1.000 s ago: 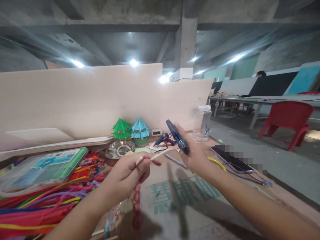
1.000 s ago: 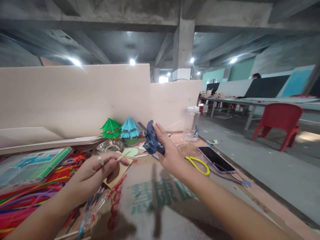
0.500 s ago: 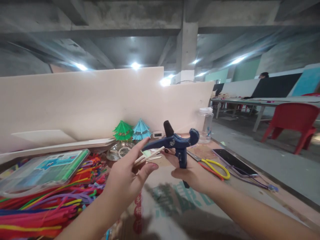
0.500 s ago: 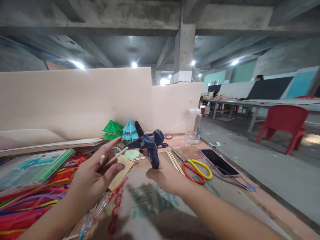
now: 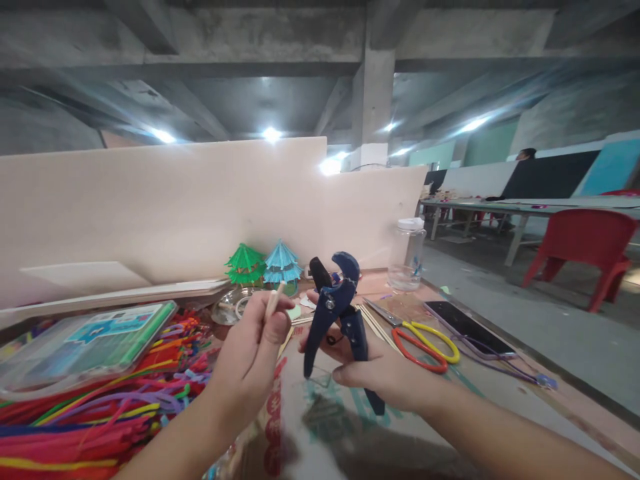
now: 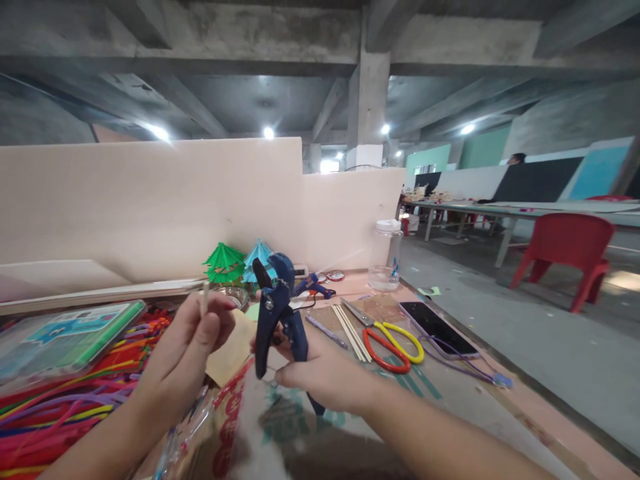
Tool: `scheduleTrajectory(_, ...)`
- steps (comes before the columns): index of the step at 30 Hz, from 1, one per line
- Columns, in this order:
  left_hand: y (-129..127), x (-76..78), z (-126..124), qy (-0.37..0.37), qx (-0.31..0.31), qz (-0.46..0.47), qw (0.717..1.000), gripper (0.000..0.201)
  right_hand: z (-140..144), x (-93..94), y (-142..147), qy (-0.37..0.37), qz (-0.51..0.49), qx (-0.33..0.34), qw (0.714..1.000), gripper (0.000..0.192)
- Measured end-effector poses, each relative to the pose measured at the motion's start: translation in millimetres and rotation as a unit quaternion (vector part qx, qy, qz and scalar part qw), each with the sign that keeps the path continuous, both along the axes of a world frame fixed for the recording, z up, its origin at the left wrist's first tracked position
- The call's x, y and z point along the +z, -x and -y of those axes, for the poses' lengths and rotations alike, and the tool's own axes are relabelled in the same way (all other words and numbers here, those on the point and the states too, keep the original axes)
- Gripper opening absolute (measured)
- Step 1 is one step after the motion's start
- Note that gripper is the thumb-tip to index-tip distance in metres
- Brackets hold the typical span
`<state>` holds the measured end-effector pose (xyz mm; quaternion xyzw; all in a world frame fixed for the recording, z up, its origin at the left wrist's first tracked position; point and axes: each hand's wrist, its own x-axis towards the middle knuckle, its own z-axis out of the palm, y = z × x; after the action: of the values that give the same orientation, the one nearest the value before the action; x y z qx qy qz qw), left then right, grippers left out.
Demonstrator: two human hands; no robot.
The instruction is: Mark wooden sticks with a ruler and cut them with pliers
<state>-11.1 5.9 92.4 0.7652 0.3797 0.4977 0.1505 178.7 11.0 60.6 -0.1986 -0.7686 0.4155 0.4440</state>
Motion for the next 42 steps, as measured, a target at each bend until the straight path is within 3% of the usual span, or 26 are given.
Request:
scheduleTrajectory(4,8,7.3,11,-0.001,-0.037,-0.005,0.999,0.038,-2,1.0,-10,-0.151,0.105,-0.153,0.971,0.064)
scheduleTrajectory(6,7,11.9,14,0.008,-0.049,-0.004,0.999,0.04,-2,0.6,-12,-0.215,0.127,-0.195,0.948,0.066)
scheduleTrajectory(12,2,22.0,14,0.065,-0.053,0.016,0.996,0.037,-4,-1.1,-14,-0.285,0.155,-0.256,0.91,0.072)
scheduleTrajectory(19,2,27.6,15,-0.006,-0.042,-0.04,0.998,0.033,-9,2.7,-22,-0.349,0.163,-0.316,0.867,0.078)
scheduleTrajectory(26,6,25.3,14,-0.045,-0.073,-0.049,0.995,0.023,-7,11.9,-33,-0.454,0.191,-0.381,0.782,0.078)
scheduleTrajectory(34,7,25.8,13,-0.069,-0.104,-0.115,0.985,0.025,-8,12.6,-36,-0.481,0.173,-0.39,0.766,0.068)
scheduleTrajectory(42,9,24.8,15,-0.012,-0.161,-0.098,0.982,0.033,-9,12.9,-36,-0.498,0.153,-0.39,0.759,0.068)
